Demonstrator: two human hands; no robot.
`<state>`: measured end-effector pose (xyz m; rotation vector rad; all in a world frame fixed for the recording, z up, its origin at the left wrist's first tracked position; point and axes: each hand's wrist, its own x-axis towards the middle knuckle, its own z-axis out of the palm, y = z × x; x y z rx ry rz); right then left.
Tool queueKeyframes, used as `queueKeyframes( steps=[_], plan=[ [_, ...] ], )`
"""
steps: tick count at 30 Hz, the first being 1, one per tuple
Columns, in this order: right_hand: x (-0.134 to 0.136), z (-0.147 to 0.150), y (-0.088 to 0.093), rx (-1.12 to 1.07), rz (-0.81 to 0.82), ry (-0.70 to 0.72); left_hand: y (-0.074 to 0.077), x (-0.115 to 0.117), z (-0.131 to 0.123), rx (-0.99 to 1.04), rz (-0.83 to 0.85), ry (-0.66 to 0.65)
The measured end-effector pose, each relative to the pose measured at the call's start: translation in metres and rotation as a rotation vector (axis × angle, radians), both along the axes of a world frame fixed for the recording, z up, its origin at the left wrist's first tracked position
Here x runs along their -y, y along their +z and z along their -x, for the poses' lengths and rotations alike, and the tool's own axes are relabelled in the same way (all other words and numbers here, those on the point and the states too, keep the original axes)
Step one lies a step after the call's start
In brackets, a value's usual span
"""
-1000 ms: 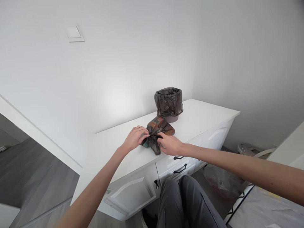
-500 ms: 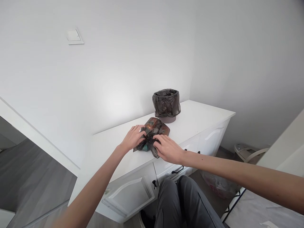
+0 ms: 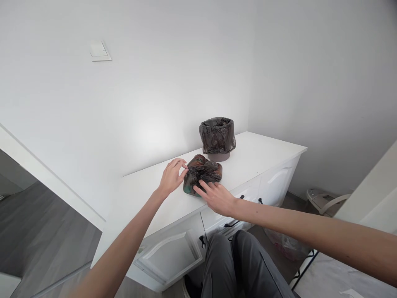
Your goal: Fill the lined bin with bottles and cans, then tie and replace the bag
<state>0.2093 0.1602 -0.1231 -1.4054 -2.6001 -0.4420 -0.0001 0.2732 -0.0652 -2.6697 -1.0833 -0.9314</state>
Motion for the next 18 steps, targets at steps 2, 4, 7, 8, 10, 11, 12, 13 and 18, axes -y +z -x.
queueKeyframes(
  steps=[2,4,7,8,10,11,12,13,18],
  plan=[
    [0.0,-0.002,0.0,0.007,0.001,-0.01,-0.002,-0.001,0.002,0.039,0.015,0.019],
    [0.001,-0.002,0.001,0.008,-0.008,0.001,-0.005,-0.001,0.004,0.079,0.037,0.035],
    [0.006,-0.002,0.006,-0.05,-0.008,-0.002,-0.006,0.001,0.005,0.138,0.084,0.037],
    [0.007,-0.002,0.009,-0.089,0.002,-0.019,-0.006,0.002,0.005,0.15,0.101,0.028],
    [0.007,-0.001,0.012,-0.171,0.045,-0.065,-0.004,0.005,0.004,0.164,0.134,0.003],
    [0.006,-0.001,0.014,-0.204,0.079,-0.085,-0.003,0.006,0.003,0.17,0.148,-0.008],
    [0.005,-0.001,0.014,-0.229,0.118,-0.098,-0.003,0.007,0.002,0.176,0.16,-0.014],
    [0.003,-0.002,0.014,-0.249,0.159,-0.105,-0.002,0.007,0.002,0.186,0.169,-0.015],
    [-0.001,-0.005,0.008,-0.293,0.245,-0.055,-0.006,0.001,0.002,0.27,0.178,0.043]
  ],
)
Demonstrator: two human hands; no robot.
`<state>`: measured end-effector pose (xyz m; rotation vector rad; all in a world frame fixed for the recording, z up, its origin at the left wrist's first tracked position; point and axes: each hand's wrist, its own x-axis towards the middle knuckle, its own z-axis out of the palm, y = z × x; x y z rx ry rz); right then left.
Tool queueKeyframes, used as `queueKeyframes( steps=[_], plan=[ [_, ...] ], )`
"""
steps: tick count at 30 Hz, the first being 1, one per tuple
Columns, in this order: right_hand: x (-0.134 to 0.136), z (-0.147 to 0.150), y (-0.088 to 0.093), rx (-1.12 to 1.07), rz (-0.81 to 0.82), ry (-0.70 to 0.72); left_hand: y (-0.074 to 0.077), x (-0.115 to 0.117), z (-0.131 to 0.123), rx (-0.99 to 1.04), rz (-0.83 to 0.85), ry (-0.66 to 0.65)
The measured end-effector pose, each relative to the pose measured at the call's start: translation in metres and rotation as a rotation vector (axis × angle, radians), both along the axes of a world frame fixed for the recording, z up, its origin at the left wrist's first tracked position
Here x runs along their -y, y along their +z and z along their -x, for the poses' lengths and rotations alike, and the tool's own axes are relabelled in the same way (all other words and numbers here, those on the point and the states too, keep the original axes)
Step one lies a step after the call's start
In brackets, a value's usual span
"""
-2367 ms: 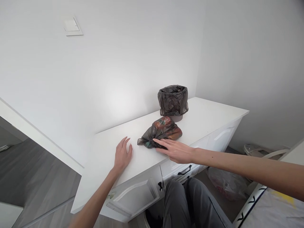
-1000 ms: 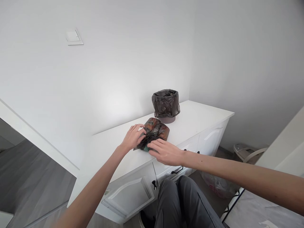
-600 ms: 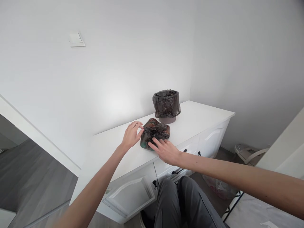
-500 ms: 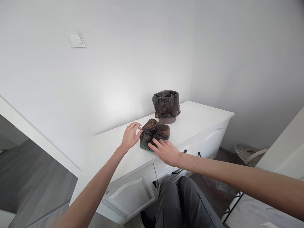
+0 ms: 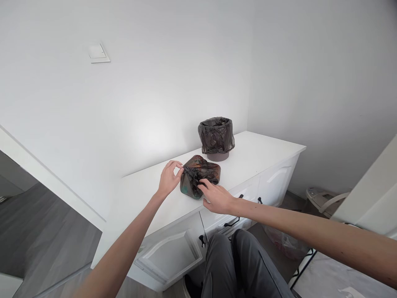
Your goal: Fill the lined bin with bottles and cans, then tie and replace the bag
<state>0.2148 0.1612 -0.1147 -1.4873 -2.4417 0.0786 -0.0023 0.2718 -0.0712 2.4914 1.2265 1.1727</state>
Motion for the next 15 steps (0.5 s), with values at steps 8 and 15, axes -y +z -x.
queueKeyframes(
  steps=[8,15],
  plan=[
    [0.008,-0.018,-0.015,-0.061,-0.079,0.083,-0.014,-0.018,0.01,0.187,0.069,0.153],
    [-0.001,0.003,-0.022,-0.138,-0.039,0.097,-0.008,-0.005,0.004,0.225,0.112,0.067]
  ],
)
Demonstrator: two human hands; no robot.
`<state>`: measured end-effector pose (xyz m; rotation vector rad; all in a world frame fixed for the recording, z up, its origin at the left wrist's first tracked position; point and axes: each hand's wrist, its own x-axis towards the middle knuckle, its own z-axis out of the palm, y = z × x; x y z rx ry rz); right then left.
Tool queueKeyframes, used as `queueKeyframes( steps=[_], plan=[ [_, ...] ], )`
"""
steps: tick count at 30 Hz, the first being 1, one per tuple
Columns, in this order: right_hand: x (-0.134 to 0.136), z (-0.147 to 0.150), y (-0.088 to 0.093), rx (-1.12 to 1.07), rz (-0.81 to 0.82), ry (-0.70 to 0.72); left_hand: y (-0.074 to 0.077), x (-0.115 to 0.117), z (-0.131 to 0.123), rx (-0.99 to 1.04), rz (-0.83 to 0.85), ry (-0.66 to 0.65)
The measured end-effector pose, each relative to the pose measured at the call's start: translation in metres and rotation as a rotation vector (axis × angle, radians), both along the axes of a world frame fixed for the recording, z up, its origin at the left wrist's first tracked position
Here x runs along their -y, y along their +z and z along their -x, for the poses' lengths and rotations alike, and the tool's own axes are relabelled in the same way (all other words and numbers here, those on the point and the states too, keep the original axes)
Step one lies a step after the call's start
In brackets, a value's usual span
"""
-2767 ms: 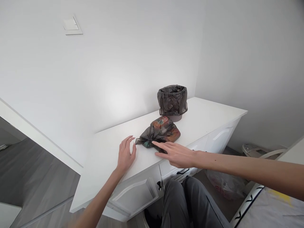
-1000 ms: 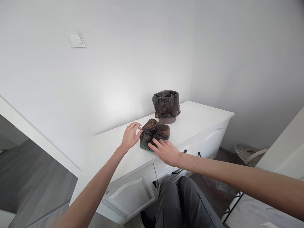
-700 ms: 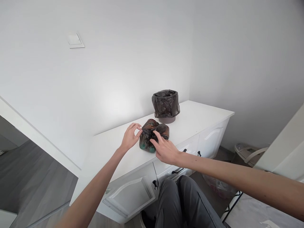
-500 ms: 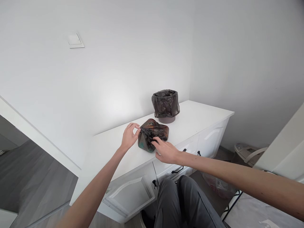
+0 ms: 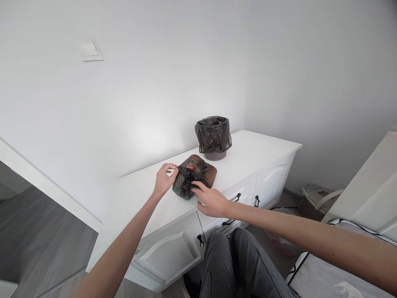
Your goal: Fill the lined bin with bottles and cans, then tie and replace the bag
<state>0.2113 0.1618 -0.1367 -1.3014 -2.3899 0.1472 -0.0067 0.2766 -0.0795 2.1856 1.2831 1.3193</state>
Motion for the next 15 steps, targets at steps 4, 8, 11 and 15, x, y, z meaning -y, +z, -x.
queueKeyframes(
  steps=[4,8,11,15],
  plan=[
    [-0.004,0.016,0.007,-0.077,0.06,-0.005,-0.001,0.004,-0.006,0.047,0.024,-0.014],
    [0.002,0.017,0.016,-0.086,0.074,0.012,-0.007,-0.004,-0.004,0.14,0.089,0.062],
    [0.009,0.009,0.017,-0.016,0.036,0.046,-0.015,-0.017,0.005,0.242,0.163,0.154],
    [0.019,-0.008,0.011,0.128,-0.069,0.188,-0.024,-0.036,0.019,0.394,0.265,0.238]
  ],
)
